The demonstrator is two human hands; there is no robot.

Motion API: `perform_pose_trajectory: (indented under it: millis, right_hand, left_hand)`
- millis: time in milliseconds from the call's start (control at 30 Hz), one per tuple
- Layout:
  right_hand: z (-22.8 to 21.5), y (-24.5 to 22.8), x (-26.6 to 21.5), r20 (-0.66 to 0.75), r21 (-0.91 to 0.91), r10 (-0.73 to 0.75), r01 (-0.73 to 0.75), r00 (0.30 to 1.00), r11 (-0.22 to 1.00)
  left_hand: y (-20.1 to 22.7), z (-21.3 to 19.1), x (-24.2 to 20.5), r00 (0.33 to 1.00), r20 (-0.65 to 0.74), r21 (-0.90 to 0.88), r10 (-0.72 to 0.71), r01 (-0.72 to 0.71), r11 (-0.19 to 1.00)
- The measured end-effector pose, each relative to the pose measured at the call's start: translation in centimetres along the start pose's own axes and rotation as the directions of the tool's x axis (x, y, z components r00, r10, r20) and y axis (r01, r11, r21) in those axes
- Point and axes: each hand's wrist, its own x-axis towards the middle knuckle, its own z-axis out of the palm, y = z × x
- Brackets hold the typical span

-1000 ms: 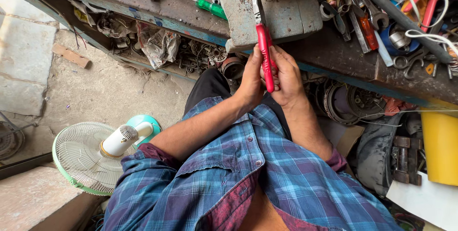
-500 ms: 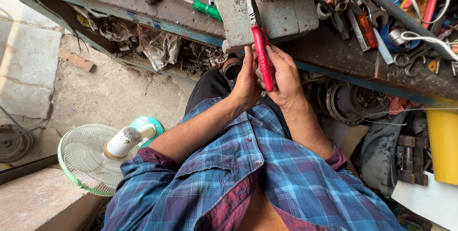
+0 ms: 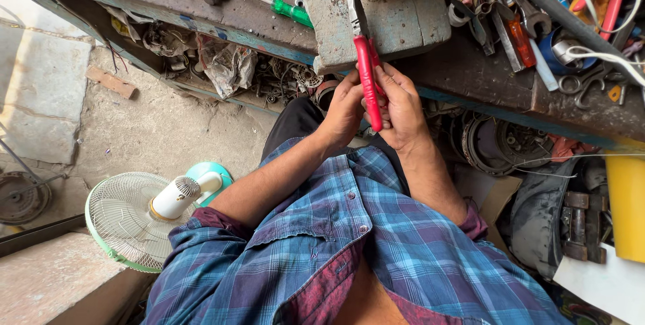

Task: The person uses a bench grinder to sharpen the cutting edge of a red-handled plier. They hold the plier against the spinning wheel, adjusting the angle and position repeatedly to grind the metal surface.

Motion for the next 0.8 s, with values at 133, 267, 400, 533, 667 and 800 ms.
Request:
perform_pose_trajectory:
  millis: [133,267,400,533,667,800]
  right_hand:
    - [-0.4,0.3,0.0,0.04,0.001,-0.011,0.011,0.999,1.0]
    - [-0.6,-0.1,0.4,0.03,0.077,0.025,-0.028,0.999,0.997]
    - [-0.7,-0.3,0.3,0.056,0.106,0.037,-0.042,0.998,0.993]
    - [-1.0,0.6,0.4,0.092,0.024,-0.026,0.023,0.995,0.999]
    - [-1.2,1.4,0.4,0.016,0.031,0.058,-0.059,0.998,0.998]
    - [-0.6,0.8,0.2,0.057,0.04,0.056,-0.058,0.997,0.997]
  left_hand:
    - [0.8,1.2,-0.6,0.999,-0.012,-0.025,-0.052,0.052,0.998]
    - [2.7,2.5,-0.9,0.992,-0.053,0.011,-0.113,0.114,0.993]
    - [3.0,3.7,-1.5,0.977,-0.189,-0.005,-0.096,0.097,0.995]
    - [2.1,4.1,-1.5,0.98,-0.198,0.13,0.038,-0.012,0.991]
    - [2.4,3.8,-0.6,0.963,-0.267,0.219,-0.02,0.081,0.972]
    - [3.4,3.9,-0.3,0.959,-0.283,0.279,-0.02,0.102,0.955]
